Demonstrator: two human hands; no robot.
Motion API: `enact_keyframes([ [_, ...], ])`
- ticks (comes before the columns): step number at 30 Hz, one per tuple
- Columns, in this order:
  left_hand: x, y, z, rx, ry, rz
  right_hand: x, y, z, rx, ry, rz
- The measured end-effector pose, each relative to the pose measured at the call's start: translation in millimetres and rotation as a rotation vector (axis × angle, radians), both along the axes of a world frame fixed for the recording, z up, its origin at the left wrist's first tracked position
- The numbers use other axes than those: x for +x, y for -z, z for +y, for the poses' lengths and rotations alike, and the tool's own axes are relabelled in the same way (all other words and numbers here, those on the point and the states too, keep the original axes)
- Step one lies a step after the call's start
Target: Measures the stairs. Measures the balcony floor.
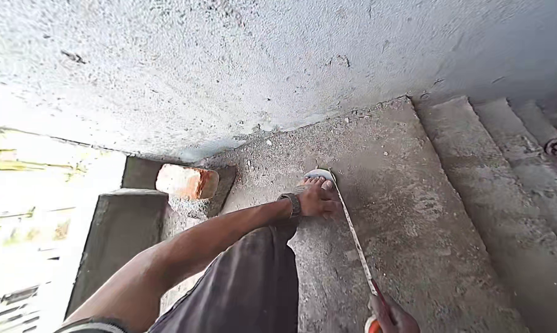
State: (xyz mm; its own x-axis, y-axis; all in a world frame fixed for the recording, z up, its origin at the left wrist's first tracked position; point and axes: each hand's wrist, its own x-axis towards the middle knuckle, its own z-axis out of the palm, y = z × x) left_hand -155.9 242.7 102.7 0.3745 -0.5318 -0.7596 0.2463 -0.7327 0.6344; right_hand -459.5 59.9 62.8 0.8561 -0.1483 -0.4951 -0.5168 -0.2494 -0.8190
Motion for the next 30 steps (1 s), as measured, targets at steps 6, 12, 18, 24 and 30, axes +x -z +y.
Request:
enact_keyframes([
  [6,-33.1,-50.1,50.8,0.032,0.149,-0.51,32.4,-18.3,38.7,0.051,0.052,-0.104],
  [12,-92.0,-60.2,104.3,-0.044,0.043,-0.665,30.6,-17.4,106.3,0.236,0.153,-0.217],
  [18,-174.2,-103.2,160.5,-0.196,-0.092,-0.653,40.6,-75.0,164.0,0.288,-0.004,-0.328],
  [24,-287.8,-109.0,188.2,0.085,-0.882,-0.079,7.1,-53.8,238.3,0.27,-0.16,-0.238],
  [30,-327.5,-80.9,283.9,-0.167,-0.821,-0.02,-36.1,-27.4,317.4,0.145,-0.436,-0.095],
])
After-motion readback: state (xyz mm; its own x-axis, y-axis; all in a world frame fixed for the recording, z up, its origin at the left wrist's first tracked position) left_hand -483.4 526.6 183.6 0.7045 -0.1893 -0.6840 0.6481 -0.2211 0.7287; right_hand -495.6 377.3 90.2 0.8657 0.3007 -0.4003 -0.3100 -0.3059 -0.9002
